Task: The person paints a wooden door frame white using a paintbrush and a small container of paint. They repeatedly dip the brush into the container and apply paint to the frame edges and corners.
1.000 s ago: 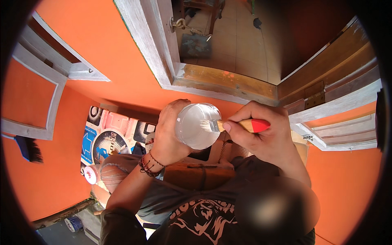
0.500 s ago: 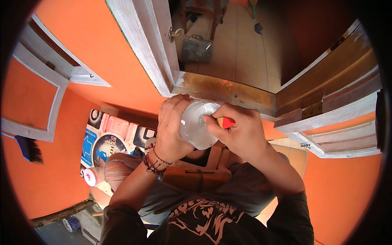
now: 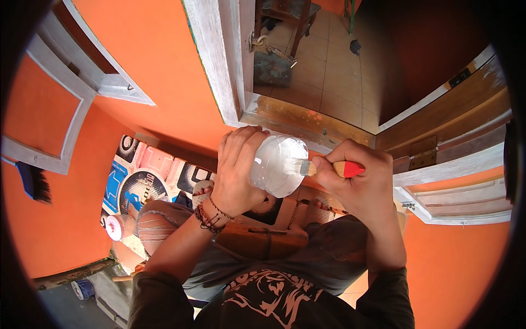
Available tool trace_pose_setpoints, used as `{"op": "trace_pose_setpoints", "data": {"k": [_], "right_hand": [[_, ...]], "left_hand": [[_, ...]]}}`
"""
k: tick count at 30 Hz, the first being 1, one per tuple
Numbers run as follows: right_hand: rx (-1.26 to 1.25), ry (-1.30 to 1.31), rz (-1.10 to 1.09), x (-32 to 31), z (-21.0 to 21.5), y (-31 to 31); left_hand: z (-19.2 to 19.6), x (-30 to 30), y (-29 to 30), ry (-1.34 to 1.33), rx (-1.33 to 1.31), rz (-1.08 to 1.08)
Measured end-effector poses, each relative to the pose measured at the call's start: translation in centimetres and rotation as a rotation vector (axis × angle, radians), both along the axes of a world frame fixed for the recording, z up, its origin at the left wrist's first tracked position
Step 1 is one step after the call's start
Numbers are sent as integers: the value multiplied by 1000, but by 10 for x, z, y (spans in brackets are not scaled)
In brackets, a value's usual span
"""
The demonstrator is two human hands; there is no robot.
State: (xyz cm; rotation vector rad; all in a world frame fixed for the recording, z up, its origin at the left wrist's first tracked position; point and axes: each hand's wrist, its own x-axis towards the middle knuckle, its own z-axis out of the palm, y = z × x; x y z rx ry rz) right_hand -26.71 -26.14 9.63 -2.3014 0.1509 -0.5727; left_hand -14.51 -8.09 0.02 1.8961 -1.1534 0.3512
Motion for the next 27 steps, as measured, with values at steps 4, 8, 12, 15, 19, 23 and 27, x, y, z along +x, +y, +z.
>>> {"op": "trace_pose_setpoints", "data": {"k": [4, 8, 12, 15, 19, 23, 27], "right_hand": [[39, -36, 49, -8, 12, -1], [58, 32, 189, -8, 11, -6], [26, 18, 311, 1, -6, -6], [-40, 74, 312, -2, 1, -15], [8, -45, 254, -1, 1, -15], [-1, 42, 287, 4, -5, -9], [-50, 15, 274, 3, 0, -18]], "left_hand": [[-4, 1, 2, 0, 0, 10], [-4, 1, 0, 28, -23, 4], [-4, -4, 1, 26, -1, -5], [-3, -6, 2, -36, 75, 30], [-6, -4, 1, -36, 99, 24], [-4, -6, -1, -27, 82, 12], [-5, -5, 0, -52, 76, 3]]}}
